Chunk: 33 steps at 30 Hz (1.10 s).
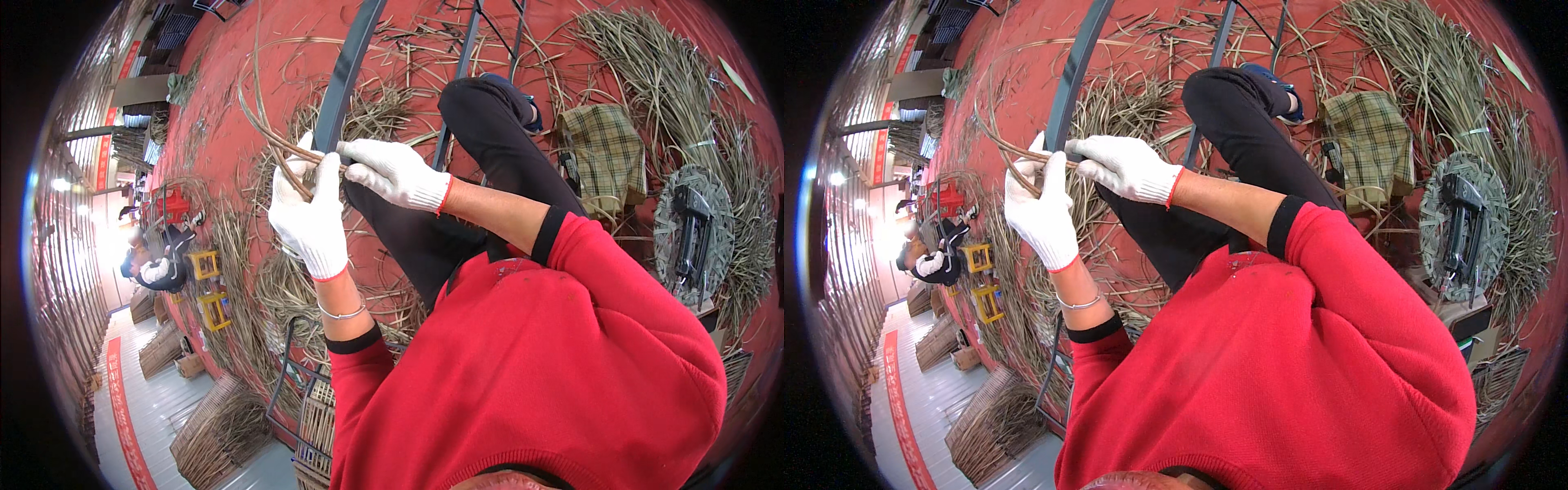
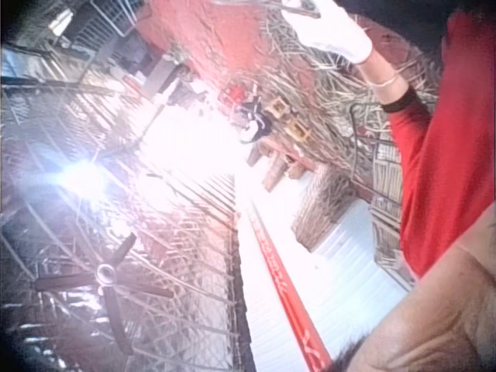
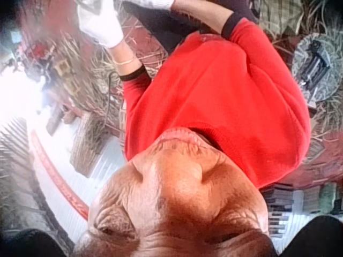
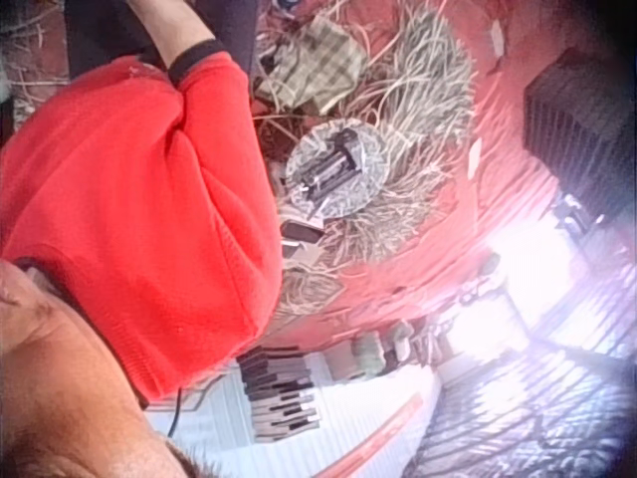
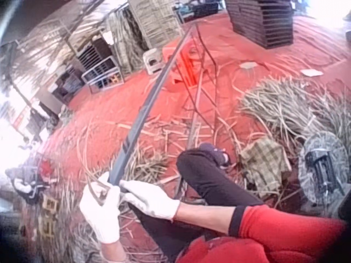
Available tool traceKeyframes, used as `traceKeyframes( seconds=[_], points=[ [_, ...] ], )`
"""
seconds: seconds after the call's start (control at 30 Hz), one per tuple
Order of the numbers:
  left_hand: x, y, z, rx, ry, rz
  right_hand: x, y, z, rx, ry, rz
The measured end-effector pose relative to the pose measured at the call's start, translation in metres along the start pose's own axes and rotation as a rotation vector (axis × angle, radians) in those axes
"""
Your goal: The person assembles a metal frame by positioning metal bars and attaching dried plant strips using a staple gun. They repeatedly align the bars, insert the strips, and secure them with staples while sitting on the floor.
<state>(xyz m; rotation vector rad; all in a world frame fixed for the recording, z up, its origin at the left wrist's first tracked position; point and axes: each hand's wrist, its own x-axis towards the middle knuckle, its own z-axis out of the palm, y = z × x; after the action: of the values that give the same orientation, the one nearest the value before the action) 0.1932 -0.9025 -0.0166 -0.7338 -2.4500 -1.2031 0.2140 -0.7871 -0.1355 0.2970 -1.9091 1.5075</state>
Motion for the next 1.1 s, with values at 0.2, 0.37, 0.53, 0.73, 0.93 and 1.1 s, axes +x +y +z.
traceKeyframes(
  seconds=[0.2,0.37,0.53,0.73,0.93,1.1],
  points=[
    [-0.007,-0.012,0.013,-0.08,0.104,0.033,0.002,0.0,-0.002,-0.013,-0.024,-0.007],
    [-0.005,-0.008,0.006,-0.155,0.041,-0.108,0.008,0.009,0.002,0.446,-0.142,0.313],
    [0.013,0.004,-0.016,-0.246,-0.133,-0.258,0.014,0.018,0.002,0.45,-0.167,0.276],
    [0.019,0.005,-0.022,0.074,-0.226,-0.019,0.015,0.02,0.009,0.591,-0.161,0.367],
    [0.016,0.001,-0.012,0.164,-0.129,0.172,0.016,0.016,0.004,0.623,-0.192,0.361],
    [0.005,0.013,-0.005,0.177,-0.122,0.115,0.016,-0.004,-0.022,0.038,-0.156,0.175]
  ],
)
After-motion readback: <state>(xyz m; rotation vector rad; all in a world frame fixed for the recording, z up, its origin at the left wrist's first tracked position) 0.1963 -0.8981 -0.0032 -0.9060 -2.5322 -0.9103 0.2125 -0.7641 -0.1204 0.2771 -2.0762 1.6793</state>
